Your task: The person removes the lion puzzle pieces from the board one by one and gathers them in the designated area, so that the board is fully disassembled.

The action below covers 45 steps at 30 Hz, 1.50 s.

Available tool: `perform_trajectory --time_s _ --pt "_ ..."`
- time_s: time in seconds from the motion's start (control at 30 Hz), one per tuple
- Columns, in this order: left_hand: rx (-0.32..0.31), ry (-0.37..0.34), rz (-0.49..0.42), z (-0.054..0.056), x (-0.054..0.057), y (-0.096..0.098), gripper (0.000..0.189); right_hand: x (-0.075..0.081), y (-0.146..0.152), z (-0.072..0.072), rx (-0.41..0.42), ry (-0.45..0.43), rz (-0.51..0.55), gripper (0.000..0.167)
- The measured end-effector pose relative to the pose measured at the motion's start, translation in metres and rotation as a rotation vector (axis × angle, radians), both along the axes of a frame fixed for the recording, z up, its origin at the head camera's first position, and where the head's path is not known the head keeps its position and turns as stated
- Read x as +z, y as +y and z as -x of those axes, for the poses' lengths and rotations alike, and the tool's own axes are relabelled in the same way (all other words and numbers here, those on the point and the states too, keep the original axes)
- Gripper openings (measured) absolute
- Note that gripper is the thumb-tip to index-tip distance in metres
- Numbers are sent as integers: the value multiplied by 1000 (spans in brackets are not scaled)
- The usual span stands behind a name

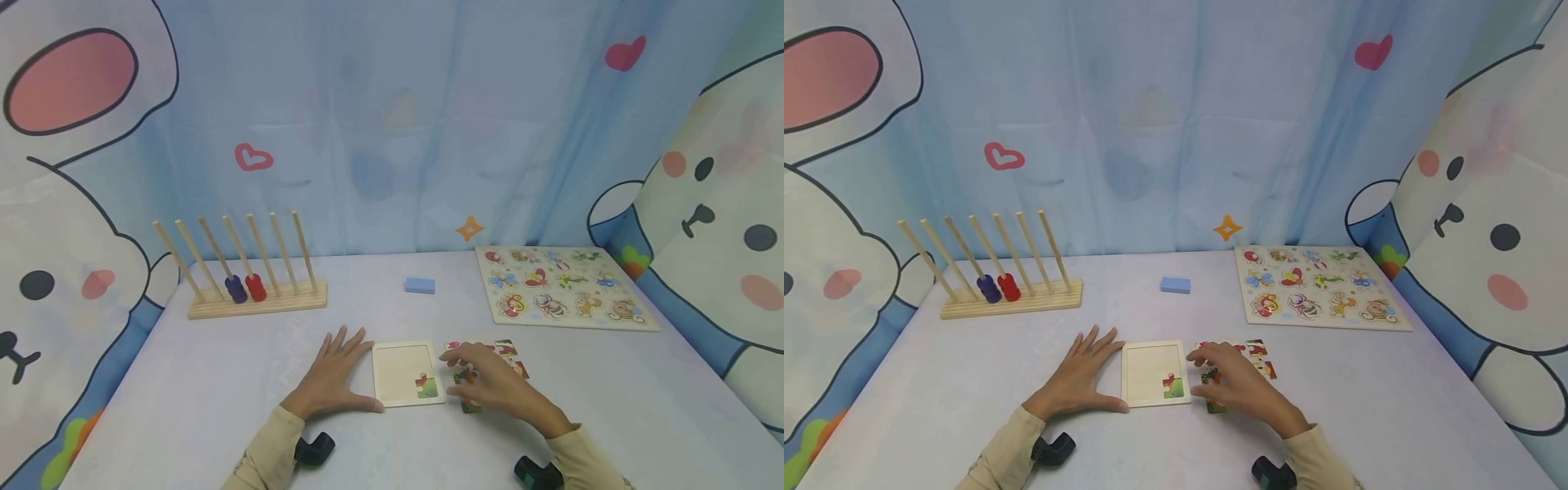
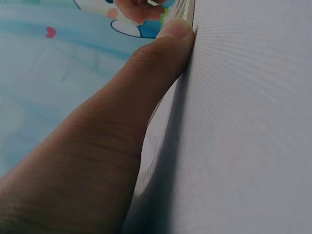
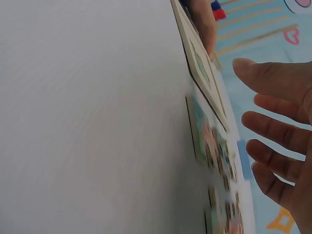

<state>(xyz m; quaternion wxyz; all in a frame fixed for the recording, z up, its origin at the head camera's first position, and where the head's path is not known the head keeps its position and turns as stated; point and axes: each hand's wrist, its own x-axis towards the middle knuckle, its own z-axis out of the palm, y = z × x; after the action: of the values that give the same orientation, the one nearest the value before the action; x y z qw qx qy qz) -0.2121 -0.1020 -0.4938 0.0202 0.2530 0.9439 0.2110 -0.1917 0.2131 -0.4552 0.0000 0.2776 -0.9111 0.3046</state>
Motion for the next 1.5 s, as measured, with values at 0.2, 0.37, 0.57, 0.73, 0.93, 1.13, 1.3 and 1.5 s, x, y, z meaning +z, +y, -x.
perform_trajectory --time_s 0.2,0.37,0.57,0.73,0.93,1.13,1.3,1.5 --pt "-2 0 -2 0 1 1 110 -2 -21 7 46 14 -86 42" --pt "-1 8 4 0 2 1 110 -5 -29 7 28 23 -149 38" --pt "1 5 7 0 1 1 110 -4 -34 4 -2 30 -176 35" --pt "3 2 3 0 2 0 110 -3 -35 3 -7 34 -183 33" --pt "1 0 4 0 2 0 111 -5 -37 3 -13 17 -174 31" --pt "0 3 9 0 2 0 110 -8 -39 3 -22 8 -163 31" --pt "-3 7 1 0 1 0 110 -9 -40 3 -12 39 -144 28" --pt "-4 10 0 0 1 0 110 -11 -39 2 -7 42 -129 26"
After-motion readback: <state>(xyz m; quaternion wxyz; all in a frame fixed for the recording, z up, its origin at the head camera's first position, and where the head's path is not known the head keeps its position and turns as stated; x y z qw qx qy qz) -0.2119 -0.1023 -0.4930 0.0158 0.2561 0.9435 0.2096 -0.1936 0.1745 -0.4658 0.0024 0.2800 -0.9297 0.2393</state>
